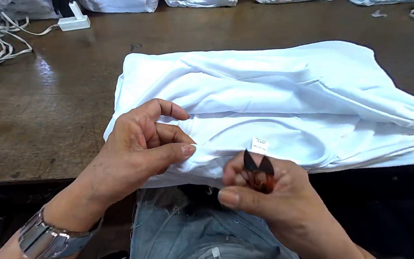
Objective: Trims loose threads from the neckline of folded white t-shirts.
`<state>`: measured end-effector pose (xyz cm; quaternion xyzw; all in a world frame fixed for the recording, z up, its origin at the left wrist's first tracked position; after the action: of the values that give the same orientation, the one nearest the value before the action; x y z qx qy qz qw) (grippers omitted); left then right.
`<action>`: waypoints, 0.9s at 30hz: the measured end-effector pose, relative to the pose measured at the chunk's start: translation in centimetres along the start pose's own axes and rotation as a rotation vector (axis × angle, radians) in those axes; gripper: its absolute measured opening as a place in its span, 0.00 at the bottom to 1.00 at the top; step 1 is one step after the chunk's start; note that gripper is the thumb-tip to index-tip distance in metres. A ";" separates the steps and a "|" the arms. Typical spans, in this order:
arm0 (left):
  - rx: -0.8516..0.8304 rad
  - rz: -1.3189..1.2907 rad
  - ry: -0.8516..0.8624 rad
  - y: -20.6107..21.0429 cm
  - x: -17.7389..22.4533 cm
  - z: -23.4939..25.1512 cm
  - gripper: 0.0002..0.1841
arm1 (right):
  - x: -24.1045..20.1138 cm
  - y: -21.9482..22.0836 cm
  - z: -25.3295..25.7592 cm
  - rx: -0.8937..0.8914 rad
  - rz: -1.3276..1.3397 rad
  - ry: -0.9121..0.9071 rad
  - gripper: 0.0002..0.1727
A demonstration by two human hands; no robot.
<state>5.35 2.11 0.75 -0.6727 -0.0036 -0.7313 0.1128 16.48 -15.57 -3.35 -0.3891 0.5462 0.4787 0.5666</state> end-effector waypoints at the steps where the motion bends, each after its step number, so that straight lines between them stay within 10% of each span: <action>1: -0.006 0.043 0.005 0.2 0.3 0.0 0.21 | -0.1 0.0 0.4 0.022 0.119 0.045 0.13; 6: -0.007 0.102 0.067 0.4 1.0 0.2 0.20 | 0.0 2.2 2.1 -0.031 0.347 0.130 0.08; 11: 0.081 0.175 0.010 -0.1 1.3 0.7 0.21 | -0.9 2.8 -0.7 -0.420 -0.372 -0.275 0.14; 19: 0.164 0.097 -0.085 -1.4 1.4 3.0 0.13 | -6.3 -9.6 -3.8 0.214 -1.303 -0.182 0.29; 27: 0.218 0.616 0.108 -1.4 3.3 3.0 0.33 | -9.3 -14.6 -3.3 0.235 -1.092 -0.169 0.08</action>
<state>7.87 3.39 4.46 -0.5866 0.1278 -0.6926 0.3999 30.26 -23.36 4.32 -0.5100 0.2681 0.0815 0.8133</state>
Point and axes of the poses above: each hand's wrist, its own z-axis towards the middle knuckle, its own y-axis out of the palm, x = y × z, the point moved 5 cm from there along z, towards the middle knuckle, and after that the axes turned 12 degrees about -x, right-handed, at the moved point
